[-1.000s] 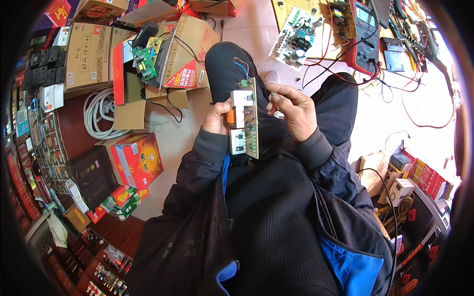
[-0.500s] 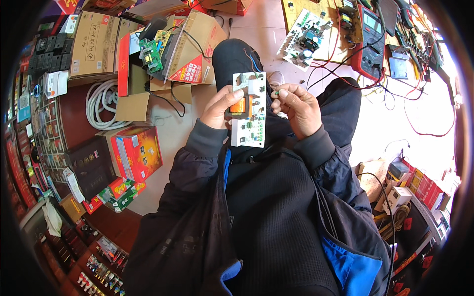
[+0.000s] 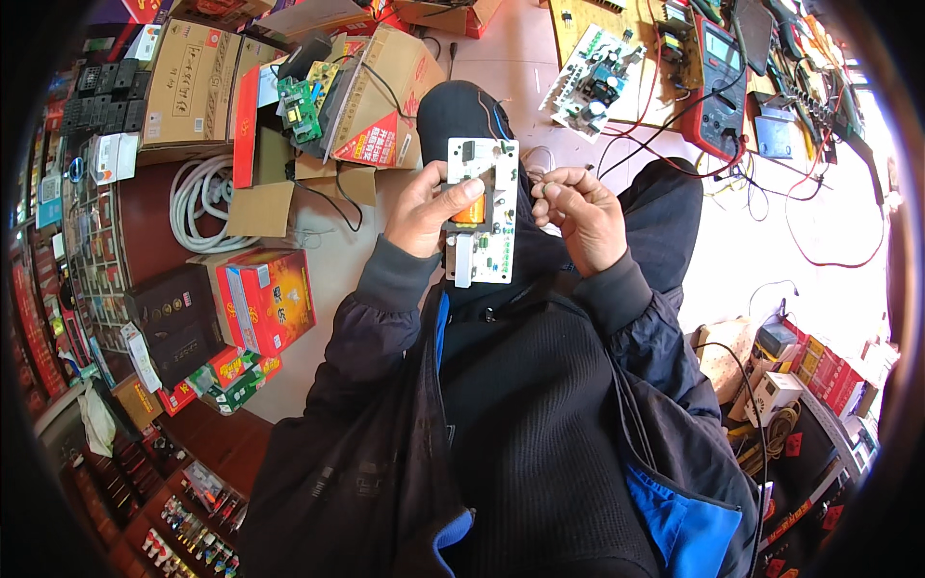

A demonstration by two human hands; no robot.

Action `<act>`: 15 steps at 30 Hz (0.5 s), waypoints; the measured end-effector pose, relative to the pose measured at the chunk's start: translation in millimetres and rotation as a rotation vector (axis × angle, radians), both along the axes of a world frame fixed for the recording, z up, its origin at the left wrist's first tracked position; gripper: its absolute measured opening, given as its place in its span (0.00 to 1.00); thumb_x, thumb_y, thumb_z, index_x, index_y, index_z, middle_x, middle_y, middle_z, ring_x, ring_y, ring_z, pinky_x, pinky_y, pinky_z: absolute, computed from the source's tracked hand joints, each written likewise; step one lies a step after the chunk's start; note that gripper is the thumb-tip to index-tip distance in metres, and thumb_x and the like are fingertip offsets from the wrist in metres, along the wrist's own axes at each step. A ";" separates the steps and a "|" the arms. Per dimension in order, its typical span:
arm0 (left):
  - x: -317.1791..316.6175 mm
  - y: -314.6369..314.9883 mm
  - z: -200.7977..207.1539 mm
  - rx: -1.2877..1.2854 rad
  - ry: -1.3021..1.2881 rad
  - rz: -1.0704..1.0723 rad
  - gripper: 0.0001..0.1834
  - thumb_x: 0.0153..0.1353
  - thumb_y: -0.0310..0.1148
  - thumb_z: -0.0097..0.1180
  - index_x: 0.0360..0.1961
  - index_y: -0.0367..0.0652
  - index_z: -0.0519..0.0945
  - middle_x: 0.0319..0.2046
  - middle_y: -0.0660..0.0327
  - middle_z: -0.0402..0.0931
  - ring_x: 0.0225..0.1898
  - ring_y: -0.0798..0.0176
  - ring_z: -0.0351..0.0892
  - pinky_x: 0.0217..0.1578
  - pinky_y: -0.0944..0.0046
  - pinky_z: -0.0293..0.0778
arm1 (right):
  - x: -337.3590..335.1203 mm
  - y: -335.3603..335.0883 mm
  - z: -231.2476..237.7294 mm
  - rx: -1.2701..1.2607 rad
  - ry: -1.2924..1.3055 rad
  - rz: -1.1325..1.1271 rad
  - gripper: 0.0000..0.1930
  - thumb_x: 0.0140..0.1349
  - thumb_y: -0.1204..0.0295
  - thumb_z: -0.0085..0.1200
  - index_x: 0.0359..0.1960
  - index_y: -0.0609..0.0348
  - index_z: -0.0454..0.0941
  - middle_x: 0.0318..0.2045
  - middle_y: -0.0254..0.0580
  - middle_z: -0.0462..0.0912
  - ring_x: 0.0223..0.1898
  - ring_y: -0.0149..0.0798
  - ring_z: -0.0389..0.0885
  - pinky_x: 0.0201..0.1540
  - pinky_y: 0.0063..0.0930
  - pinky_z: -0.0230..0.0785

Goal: The person sits on the floor and picks up a small circuit board from a cluttered workbench. They hold the board with both hands, rotate it to view different sides, and use a magnifying glass to closely examine components. The person also briefly handles a multimeter probe before returning to the board.

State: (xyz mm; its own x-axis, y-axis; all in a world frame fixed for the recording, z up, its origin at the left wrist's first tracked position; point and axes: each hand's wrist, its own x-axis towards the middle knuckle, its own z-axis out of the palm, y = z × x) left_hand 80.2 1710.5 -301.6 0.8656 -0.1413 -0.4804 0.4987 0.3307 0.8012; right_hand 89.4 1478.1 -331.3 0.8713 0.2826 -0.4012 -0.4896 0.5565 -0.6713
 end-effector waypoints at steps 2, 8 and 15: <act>0.3 -0.3 2.7 0.025 -0.058 -0.032 0.20 0.67 0.36 0.62 0.54 0.35 0.73 0.46 0.55 0.80 0.46 0.65 0.82 0.50 0.63 0.78 | -0.8 -0.2 0.3 0.007 -0.012 -0.009 0.06 0.67 0.78 0.56 0.44 0.66 0.78 0.37 0.44 0.85 0.33 0.33 0.84 0.38 0.25 0.78; 1.3 -4.4 17.4 0.086 -0.131 -0.063 0.20 0.64 0.32 0.65 0.52 0.36 0.72 0.46 0.56 0.80 0.46 0.67 0.81 0.51 0.64 0.77 | -0.7 -1.5 2.2 -0.004 -0.006 -0.016 0.11 0.66 0.81 0.57 0.50 0.63 0.76 0.37 0.42 0.84 0.33 0.32 0.83 0.38 0.26 0.76; -0.2 -15.8 36.0 0.155 -0.181 -0.018 0.22 0.57 0.28 0.73 0.46 0.37 0.72 0.41 0.56 0.84 0.41 0.69 0.84 0.43 0.66 0.81 | -1.5 0.5 2.2 -0.006 -0.001 -0.042 0.13 0.64 0.80 0.59 0.50 0.64 0.76 0.34 0.40 0.84 0.31 0.32 0.83 0.38 0.25 0.76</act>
